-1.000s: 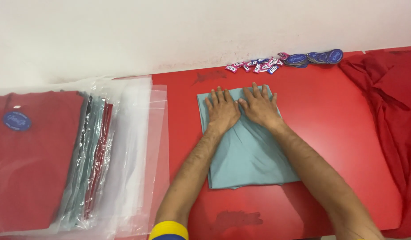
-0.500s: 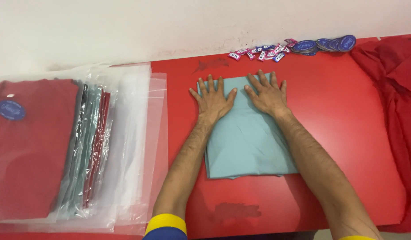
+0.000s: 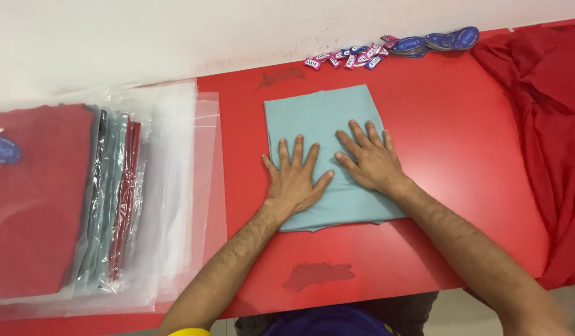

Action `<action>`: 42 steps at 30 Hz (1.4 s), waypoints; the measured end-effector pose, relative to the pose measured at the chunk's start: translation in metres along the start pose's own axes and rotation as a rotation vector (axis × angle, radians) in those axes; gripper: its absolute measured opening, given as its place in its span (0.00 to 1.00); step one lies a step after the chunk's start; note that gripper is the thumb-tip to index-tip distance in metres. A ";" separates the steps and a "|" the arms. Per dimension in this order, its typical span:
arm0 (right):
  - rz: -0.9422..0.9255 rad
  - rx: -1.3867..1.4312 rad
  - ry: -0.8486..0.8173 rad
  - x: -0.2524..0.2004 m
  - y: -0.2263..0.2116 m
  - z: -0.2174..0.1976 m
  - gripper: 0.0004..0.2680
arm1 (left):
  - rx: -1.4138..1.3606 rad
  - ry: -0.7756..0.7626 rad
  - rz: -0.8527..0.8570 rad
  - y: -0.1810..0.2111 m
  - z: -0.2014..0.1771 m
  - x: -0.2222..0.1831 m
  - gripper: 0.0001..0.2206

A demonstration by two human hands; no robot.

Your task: The person folds a light blue t-shirt on a red table, smoothing the fabric and aligning the edges. They then place the folded shirt into a clear plastic bag, add a blue sticker, and seal the package before stacking it with others.

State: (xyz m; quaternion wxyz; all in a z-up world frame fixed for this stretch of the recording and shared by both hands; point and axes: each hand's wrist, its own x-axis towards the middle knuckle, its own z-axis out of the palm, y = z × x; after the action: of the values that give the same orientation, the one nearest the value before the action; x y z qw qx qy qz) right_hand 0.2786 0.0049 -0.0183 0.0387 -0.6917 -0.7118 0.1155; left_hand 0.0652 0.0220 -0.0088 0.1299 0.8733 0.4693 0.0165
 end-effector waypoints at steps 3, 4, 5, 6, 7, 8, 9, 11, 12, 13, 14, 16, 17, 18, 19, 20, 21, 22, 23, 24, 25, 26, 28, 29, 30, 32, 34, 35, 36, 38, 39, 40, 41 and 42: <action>-0.053 0.104 0.069 -0.003 0.020 0.013 0.22 | -0.022 0.027 0.054 -0.005 -0.001 -0.013 0.35; -0.088 0.196 0.113 -0.003 0.029 0.016 0.21 | -0.038 0.056 0.105 -0.007 -0.002 -0.018 0.34; -0.083 0.192 0.118 -0.012 0.036 0.013 0.21 | -0.038 0.059 0.111 -0.007 -0.003 -0.030 0.34; -0.042 0.247 0.115 -0.022 0.044 0.012 0.22 | -0.033 0.011 0.099 -0.008 -0.003 -0.043 0.34; -0.002 0.302 0.113 -0.032 0.052 0.011 0.22 | -0.028 -0.037 0.087 -0.009 -0.002 -0.054 0.34; 0.005 0.304 0.106 -0.043 0.054 0.014 0.22 | -0.032 -0.046 0.089 -0.011 -0.001 -0.063 0.34; 0.004 0.177 0.070 -0.053 0.056 0.018 0.22 | -0.003 -0.067 0.080 -0.013 0.000 -0.071 0.34; 0.003 0.047 0.031 -0.067 0.054 0.019 0.23 | 0.022 -0.089 0.072 -0.017 0.000 -0.081 0.34; 0.024 0.001 0.043 -0.071 0.050 0.018 0.23 | 0.022 -0.081 0.053 -0.018 -0.001 -0.083 0.35; 0.045 -0.046 0.054 -0.076 0.045 0.015 0.24 | 0.023 -0.074 0.034 -0.018 -0.002 -0.085 0.35; 0.042 -0.050 0.059 -0.078 0.050 0.019 0.24 | 0.023 -0.066 0.034 -0.017 -0.002 -0.090 0.35; 0.172 -0.009 0.144 -0.079 0.059 0.023 0.27 | 0.037 -0.045 -0.075 -0.015 -0.003 -0.099 0.33; 0.165 -0.013 0.154 -0.093 0.051 0.008 0.27 | 0.038 -0.032 -0.077 -0.019 0.002 -0.105 0.33; 0.254 -0.018 0.076 -0.108 0.043 -0.005 0.26 | 0.074 0.016 -0.110 -0.024 0.008 -0.114 0.32; 0.343 -0.023 -0.001 -0.122 0.036 -0.017 0.26 | 0.109 0.063 -0.143 -0.029 0.016 -0.122 0.32; 0.338 -0.020 -0.016 -0.128 0.032 -0.015 0.26 | 0.107 0.052 -0.153 -0.031 0.023 -0.124 0.32; 0.365 -0.039 -0.044 -0.135 0.028 -0.014 0.25 | 0.101 0.080 -0.163 -0.033 0.031 -0.126 0.30; 0.392 -0.061 -0.065 -0.141 0.024 -0.014 0.23 | 0.094 0.115 -0.172 -0.035 0.038 -0.126 0.27; 0.387 -0.062 -0.073 -0.142 0.020 -0.012 0.23 | 0.092 0.110 -0.180 -0.033 0.045 -0.126 0.27; 0.407 -0.020 -0.070 -0.141 0.017 -0.012 0.22 | 0.072 0.146 -0.163 -0.030 0.050 -0.122 0.25; 0.427 0.022 -0.067 -0.141 0.014 -0.013 0.21 | 0.052 0.182 -0.147 -0.028 0.054 -0.118 0.22; 0.420 0.018 -0.057 -0.139 0.012 -0.014 0.21 | 0.052 0.195 -0.150 -0.027 0.053 -0.116 0.22; 0.525 0.231 -0.042 -0.137 0.008 -0.016 0.18 | -0.070 0.220 -0.130 -0.026 0.051 -0.112 0.15; 0.519 0.230 -0.036 -0.135 0.010 -0.018 0.18 | -0.068 0.228 -0.132 -0.024 0.040 -0.112 0.15; 0.513 0.345 -0.011 -0.135 0.012 -0.018 0.17 | -0.224 0.170 -0.157 -0.021 0.030 -0.114 0.13; 0.507 0.462 0.015 -0.136 0.020 -0.011 0.16 | -0.378 0.112 -0.181 -0.017 0.012 -0.120 0.12; 0.409 0.856 0.120 -0.137 0.033 0.001 0.20 | -0.596 0.122 -0.138 -0.013 -0.006 -0.129 0.22; 0.408 0.857 0.123 -0.137 0.042 0.006 0.20 | -0.595 0.124 -0.136 -0.020 -0.001 -0.128 0.22; 0.314 1.001 0.123 -0.138 0.051 0.011 0.16 | -0.697 0.155 -0.067 -0.027 0.004 -0.128 0.13; 0.218 1.145 0.128 -0.143 0.060 0.006 0.12 | -0.797 0.184 0.006 -0.039 0.002 -0.130 0.08; 0.184 1.167 -0.015 -0.149 0.060 -0.004 0.16 | -0.868 0.118 0.116 -0.044 -0.006 -0.133 0.15; 0.147 1.184 -0.159 -0.152 0.060 -0.015 0.20 | -0.936 0.055 0.227 -0.048 -0.015 -0.136 0.23; 0.144 1.184 -0.155 -0.153 0.061 -0.014 0.20 | -0.933 0.058 0.230 -0.046 -0.016 -0.135 0.23; 0.075 1.164 -0.054 -0.153 0.063 -0.014 0.20 | -0.876 0.180 0.288 -0.045 -0.017 -0.132 0.23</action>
State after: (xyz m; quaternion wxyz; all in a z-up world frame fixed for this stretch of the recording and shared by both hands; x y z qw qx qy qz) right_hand 0.3487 -0.1451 -0.0027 0.3904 -0.5779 -0.5069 0.5066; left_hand -0.0482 -0.0597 0.0093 0.4415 0.7876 0.3014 0.3065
